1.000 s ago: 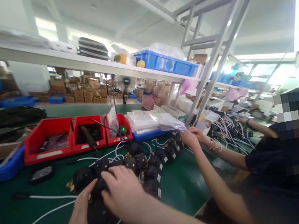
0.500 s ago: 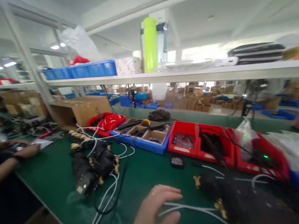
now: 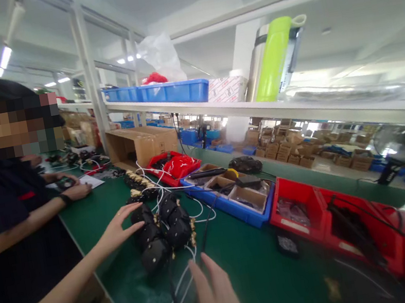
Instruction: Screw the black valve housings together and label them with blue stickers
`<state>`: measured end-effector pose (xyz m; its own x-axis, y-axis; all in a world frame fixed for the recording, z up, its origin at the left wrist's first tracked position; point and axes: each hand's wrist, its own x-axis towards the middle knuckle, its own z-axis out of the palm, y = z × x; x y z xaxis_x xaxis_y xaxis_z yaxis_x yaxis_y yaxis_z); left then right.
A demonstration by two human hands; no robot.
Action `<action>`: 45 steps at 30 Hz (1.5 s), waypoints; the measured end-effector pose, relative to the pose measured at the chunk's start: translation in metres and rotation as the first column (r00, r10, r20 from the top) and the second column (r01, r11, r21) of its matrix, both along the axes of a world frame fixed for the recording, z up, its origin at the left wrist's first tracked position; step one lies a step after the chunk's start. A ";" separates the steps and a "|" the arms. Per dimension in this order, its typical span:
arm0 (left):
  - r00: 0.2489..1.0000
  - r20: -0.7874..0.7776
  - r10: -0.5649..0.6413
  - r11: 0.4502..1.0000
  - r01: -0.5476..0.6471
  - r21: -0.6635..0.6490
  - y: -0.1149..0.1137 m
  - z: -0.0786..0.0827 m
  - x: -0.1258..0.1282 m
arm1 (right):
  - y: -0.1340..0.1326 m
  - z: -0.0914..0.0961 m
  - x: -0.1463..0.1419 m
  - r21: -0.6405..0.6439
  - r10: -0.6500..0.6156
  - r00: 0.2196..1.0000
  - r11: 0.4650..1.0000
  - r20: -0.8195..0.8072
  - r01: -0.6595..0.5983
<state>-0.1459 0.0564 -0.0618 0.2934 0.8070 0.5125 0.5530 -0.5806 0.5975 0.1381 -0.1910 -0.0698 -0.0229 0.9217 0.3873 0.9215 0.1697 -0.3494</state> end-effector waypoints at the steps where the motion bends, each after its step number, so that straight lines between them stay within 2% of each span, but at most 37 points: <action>1: 1.000 -0.018 -0.025 1.000 0.025 -0.012 0.011 -0.004 0.000 | 0.021 0.007 -0.029 -0.036 0.009 1.000 0.999 -0.013 -0.009; 3: 0.996 -0.053 -0.069 0.997 0.067 -0.037 0.030 -0.011 0.002 | 0.059 0.020 -0.076 -0.147 0.014 1.000 0.989 -0.007 -0.014; 5: 0.992 -0.084 -0.097 0.994 0.092 -0.064 0.042 -0.016 0.006 | 0.088 0.030 -0.105 -0.216 -0.001 1.000 0.976 0.021 0.005; 8: 0.989 -0.108 -0.099 0.992 0.089 -0.094 0.046 -0.020 0.008 | 0.113 0.037 -0.120 -0.259 -0.022 0.997 0.965 0.071 0.040; 11: 0.995 -0.094 -0.043 0.994 0.034 -0.104 0.035 -0.021 0.010 | 0.116 0.036 -0.117 -0.291 -0.009 0.997 0.956 0.075 0.030; 20: 0.993 -0.016 0.120 0.985 -0.121 -0.123 -0.046 -0.026 0.027 | 0.065 0.029 -0.081 -0.302 0.076 0.994 0.952 0.077 -0.050; 25: 0.990 -0.017 0.140 0.980 -0.141 -0.139 -0.089 -0.028 0.047 | 0.038 0.028 -0.046 -0.323 0.117 0.988 0.943 0.097 -0.080; 33: 0.998 -0.033 0.055 0.991 -0.059 -0.124 -0.146 -0.037 0.075 | -0.004 0.026 0.013 -0.413 0.160 0.979 0.906 0.127 -0.095; 37: 1.000 -0.016 -0.013 0.987 0.010 -0.158 -0.170 -0.039 0.092 | -0.024 0.028 0.042 -0.434 0.133 0.985 0.898 0.113 -0.071; 42: 0.998 0.023 -0.062 0.971 0.066 -0.229 -0.195 -0.040 0.125 | -0.050 0.021 0.079 -0.380 0.089 0.994 0.923 0.064 -0.058; 45: 0.994 0.067 -0.090 0.962 0.104 -0.252 -0.206 -0.042 0.145 | -0.064 0.015 0.102 -0.316 0.086 0.992 0.947 0.087 -0.054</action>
<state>-0.0008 -0.1494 -0.1037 0.3537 0.8820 0.3113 0.4641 -0.4545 0.7603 0.2405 -0.2555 -0.0551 -0.1150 0.9907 0.0724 0.9437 0.1317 -0.3033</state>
